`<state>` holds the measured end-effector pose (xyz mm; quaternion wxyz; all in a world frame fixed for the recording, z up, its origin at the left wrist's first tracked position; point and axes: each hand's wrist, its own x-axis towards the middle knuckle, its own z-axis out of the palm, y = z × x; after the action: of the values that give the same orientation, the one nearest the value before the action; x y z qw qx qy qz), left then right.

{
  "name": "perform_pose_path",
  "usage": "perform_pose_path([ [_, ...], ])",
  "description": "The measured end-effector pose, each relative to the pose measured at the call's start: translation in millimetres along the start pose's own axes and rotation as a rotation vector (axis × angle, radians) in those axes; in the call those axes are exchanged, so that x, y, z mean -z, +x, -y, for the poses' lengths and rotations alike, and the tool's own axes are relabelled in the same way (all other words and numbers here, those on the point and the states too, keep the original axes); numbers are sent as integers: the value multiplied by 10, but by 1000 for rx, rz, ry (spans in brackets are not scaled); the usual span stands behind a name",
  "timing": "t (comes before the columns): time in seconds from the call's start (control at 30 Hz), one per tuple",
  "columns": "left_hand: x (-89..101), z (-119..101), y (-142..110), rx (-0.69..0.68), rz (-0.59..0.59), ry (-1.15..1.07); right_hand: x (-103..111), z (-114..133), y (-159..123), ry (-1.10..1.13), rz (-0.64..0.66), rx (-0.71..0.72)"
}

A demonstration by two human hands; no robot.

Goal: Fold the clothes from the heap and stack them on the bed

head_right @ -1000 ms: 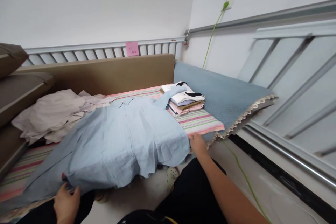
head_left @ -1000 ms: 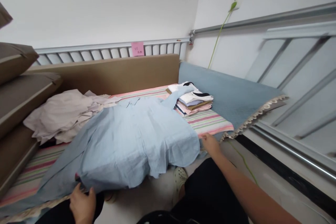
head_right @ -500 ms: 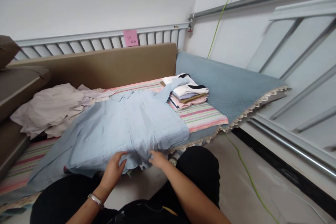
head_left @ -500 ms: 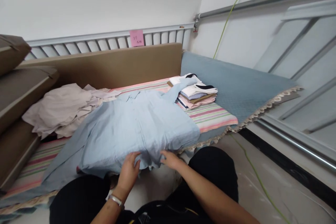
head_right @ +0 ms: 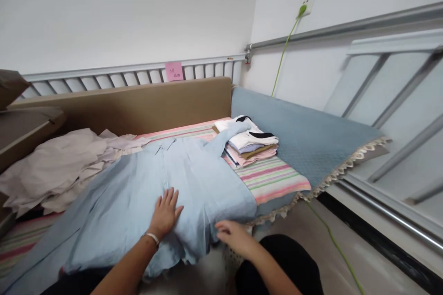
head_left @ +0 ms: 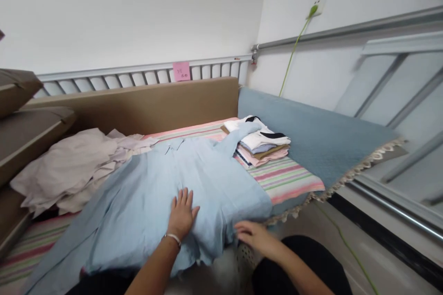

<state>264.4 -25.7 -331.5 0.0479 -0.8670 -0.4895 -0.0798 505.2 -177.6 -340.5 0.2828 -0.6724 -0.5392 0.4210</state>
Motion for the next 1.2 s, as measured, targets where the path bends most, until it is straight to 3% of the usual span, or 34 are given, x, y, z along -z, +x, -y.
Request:
perform_pose_path([
  [0.07,-28,30,17,3,53,-10,475,-46,82,29,-202,-21],
  [0.13,92,59,111,3,66,-42,881,-102,189,42,-354,-57],
  [0.2,282,55,276,17,6,-62,1142,-156,312,36,-461,-109],
  [0.27,414,1,452,53,-87,-53,1247,-206,436,-7,-538,-178],
  [0.33,395,-90,572,61,-109,-39,1237,-253,543,-79,-590,-249],
  [0.4,225,-184,605,26,-43,-42,1178,-295,619,-146,-590,-270],
  [0.5,-97,-264,548,-16,48,-48,1109,-340,664,-193,-516,-230],
  [0.57,-200,-274,508,-11,59,-36,1102,-355,650,-194,-447,-208],
  [0.7,-86,-289,504,-19,60,-26,1133,-382,558,-254,-420,-218],
  [0.8,-11,-346,468,-19,-66,-37,1145,-380,479,-288,-488,-200],
  [0.9,-100,-398,355,-5,-149,-32,1144,-322,427,-241,-588,-174],
  [1.03,-220,-380,258,-50,-72,-20,1114,-270,386,-122,-636,-147],
  [1.2,-140,-389,277,-41,-55,-35,1039,-386,342,-152,-564,-225],
])
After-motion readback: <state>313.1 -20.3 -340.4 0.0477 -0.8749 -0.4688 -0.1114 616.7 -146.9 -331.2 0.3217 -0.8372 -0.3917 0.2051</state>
